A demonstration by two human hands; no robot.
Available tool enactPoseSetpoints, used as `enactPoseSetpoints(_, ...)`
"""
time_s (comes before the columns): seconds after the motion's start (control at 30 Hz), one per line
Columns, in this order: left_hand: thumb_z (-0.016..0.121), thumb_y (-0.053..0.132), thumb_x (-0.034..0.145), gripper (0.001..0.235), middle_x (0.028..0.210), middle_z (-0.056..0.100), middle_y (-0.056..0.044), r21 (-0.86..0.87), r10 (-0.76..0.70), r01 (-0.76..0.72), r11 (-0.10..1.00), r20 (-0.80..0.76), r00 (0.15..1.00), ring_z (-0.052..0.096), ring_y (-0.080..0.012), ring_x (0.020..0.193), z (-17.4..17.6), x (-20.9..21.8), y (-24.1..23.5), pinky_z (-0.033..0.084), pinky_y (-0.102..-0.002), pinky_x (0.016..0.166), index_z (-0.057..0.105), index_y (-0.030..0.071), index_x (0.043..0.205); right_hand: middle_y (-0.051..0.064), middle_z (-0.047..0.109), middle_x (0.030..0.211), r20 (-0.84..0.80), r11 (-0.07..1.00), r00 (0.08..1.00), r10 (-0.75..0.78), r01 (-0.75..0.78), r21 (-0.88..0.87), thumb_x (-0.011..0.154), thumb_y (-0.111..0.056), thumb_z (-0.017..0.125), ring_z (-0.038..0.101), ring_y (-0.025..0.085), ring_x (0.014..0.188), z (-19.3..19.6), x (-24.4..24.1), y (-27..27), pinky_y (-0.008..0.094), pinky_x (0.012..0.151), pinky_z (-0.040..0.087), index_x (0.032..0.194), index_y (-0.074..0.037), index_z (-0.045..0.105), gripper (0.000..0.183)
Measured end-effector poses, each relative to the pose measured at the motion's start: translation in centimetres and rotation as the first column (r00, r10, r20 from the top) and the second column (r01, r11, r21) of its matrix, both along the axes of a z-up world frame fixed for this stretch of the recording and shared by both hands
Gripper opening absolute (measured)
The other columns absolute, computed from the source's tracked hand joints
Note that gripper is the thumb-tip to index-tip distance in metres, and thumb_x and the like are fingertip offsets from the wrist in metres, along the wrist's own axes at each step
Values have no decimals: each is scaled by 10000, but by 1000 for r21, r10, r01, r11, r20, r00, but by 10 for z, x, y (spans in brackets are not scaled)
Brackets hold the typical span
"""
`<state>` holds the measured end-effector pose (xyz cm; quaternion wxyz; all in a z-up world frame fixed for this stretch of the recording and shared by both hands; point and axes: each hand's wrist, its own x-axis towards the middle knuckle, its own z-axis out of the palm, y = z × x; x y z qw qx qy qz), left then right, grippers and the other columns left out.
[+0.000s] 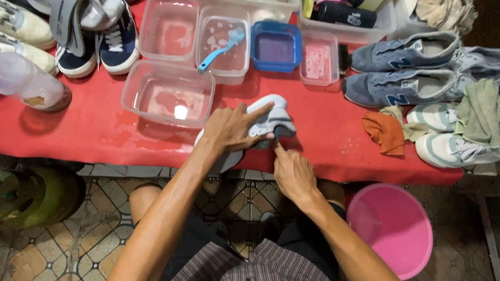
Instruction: The person scrubs a white sneaker with a blue brush, repeatedly dipping the brush into a container of water and cleaning the shoe's upper and sole. The person holds the shoe with one hand while scrubbing with the other.
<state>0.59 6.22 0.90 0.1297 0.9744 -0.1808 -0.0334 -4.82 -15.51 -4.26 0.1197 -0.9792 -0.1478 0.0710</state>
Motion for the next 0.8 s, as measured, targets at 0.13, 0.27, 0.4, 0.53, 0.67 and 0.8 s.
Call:
enactPoseSetpoints(0.13, 372, 803, 864, 794, 1095, 648, -178, 20, 2, -1, 1000, -38, 999, 732, -479, 898, 10, 2, 1, 571, -524, 759, 244, 509, 1590, 172, 645, 864, -70, 998, 997, 25, -29, -51, 976, -172, 466, 731, 506, 758, 29, 3, 0, 646, 620, 602, 1286, -246, 632, 360)
enactPoseSetpoints(0.27, 354, 840, 850, 807, 1048, 632, -155, 18, 24, -24, 1000, -15, 1000, 735, -455, 826, -3, 4, -1, 561, -493, 722, 213, 545, 1588, 185, 621, 892, -7, 994, 999, -42, 41, -100, 981, -87, 451, 728, 524, 816, 18, 13, 4, 658, 723, 600, 1362, -232, 565, 424)
enactPoseSetpoints(0.4, 350, 828, 851, 809, 1033, 608, -170, -4, 32, -32, 999, 1, 1000, 727, -459, 800, -12, -2, -3, 554, -502, 722, 232, 516, 1588, 164, 668, 905, -171, 998, 985, -35, 27, -50, 977, -147, 457, 738, 496, 848, 17, -10, 10, 618, 730, 607, 1289, -243, 591, 353)
enactPoseSetpoints(0.53, 363, 839, 867, 811, 993, 594, -153, 22, 28, -29, 999, 59, 998, 725, -437, 742, -15, 1, -5, 549, -487, 675, 233, 505, 1595, 275, 649, 917, -4, 994, 995, -100, 99, -40, 936, -21, 482, 708, 570, 829, 31, 11, 13, 687, 740, 584, 1404, -117, 556, 484)
enactPoseSetpoints(0.67, 349, 806, 890, 779, 1000, 600, -164, -4, 23, -23, 1000, 34, 999, 724, -435, 739, -6, 2, -2, 548, -476, 680, 273, 480, 1593, 190, 657, 865, -76, 997, 996, -44, 38, -73, 938, -49, 466, 735, 486, 772, 12, -7, 20, 600, 645, 622, 1289, -142, 603, 389)
enactPoseSetpoints(0.8, 448, 728, 849, 827, 1037, 603, -178, 3, -14, 14, 1000, 43, 999, 729, -455, 774, -14, -2, -2, 554, -504, 683, 209, 489, 1604, 213, 658, 877, -4, 994, 997, -79, 79, -75, 954, -70, 491, 724, 522, 802, -17, 0, 3, 640, 684, 600, 1258, -132, 554, 317)
